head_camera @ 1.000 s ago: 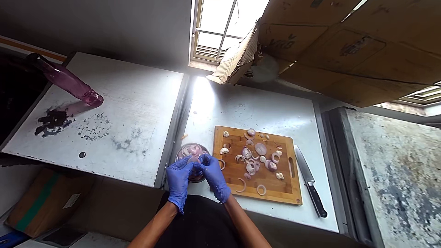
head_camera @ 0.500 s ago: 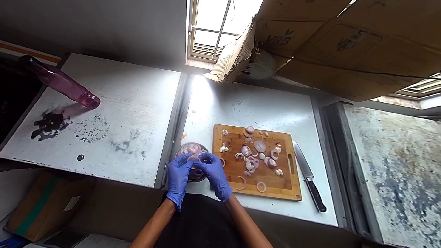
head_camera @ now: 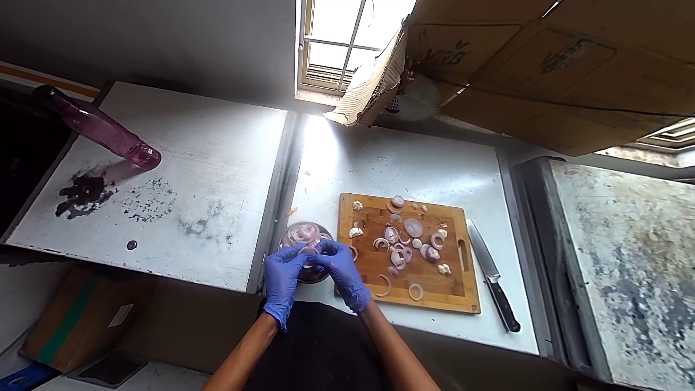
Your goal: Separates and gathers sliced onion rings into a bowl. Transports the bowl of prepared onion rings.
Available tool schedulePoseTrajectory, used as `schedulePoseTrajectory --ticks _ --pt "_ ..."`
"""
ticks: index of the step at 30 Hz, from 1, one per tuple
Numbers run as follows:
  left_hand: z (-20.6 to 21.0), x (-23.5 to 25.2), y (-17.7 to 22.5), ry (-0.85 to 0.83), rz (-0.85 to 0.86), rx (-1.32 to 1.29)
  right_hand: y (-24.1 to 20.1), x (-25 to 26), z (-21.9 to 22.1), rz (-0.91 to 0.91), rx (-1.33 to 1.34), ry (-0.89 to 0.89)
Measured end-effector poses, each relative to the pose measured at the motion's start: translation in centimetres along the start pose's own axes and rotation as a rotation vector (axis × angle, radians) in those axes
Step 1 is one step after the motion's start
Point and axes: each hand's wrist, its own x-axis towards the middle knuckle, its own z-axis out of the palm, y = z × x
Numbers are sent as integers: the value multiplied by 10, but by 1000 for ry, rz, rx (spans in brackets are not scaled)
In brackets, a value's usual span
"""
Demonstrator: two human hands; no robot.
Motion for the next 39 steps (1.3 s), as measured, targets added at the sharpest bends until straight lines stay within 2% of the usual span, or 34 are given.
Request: schedulePoseTrajectory --ticks 7,13,16,18,23,28,35,37,39 --pt "5 -1 0 65 87 76 -8 -2 12 -21 -104 97" --pt "7 2 -6 105 123 128 -7 2 14 -18 -209 100" --pt "11 0 -8 81 178 251 1 7 13 -81 -382 194" --pt "17 1 -3 75 215 357 4 10 9 -95 -392 204" --pt "17 16 -7 49 140 357 -8 9 13 22 -585 116" --pt "7 24 -11 16 55 305 -9 11 8 24 -524 163" --pt "14 35 -1 -61 29 620 -13 4 4 -42 -767 242" --pt "13 34 3 -86 47 568 -13 5 2 -63 -709 202" --pt "9 33 7 -130 60 433 -12 6 -3 -77 -517 142"
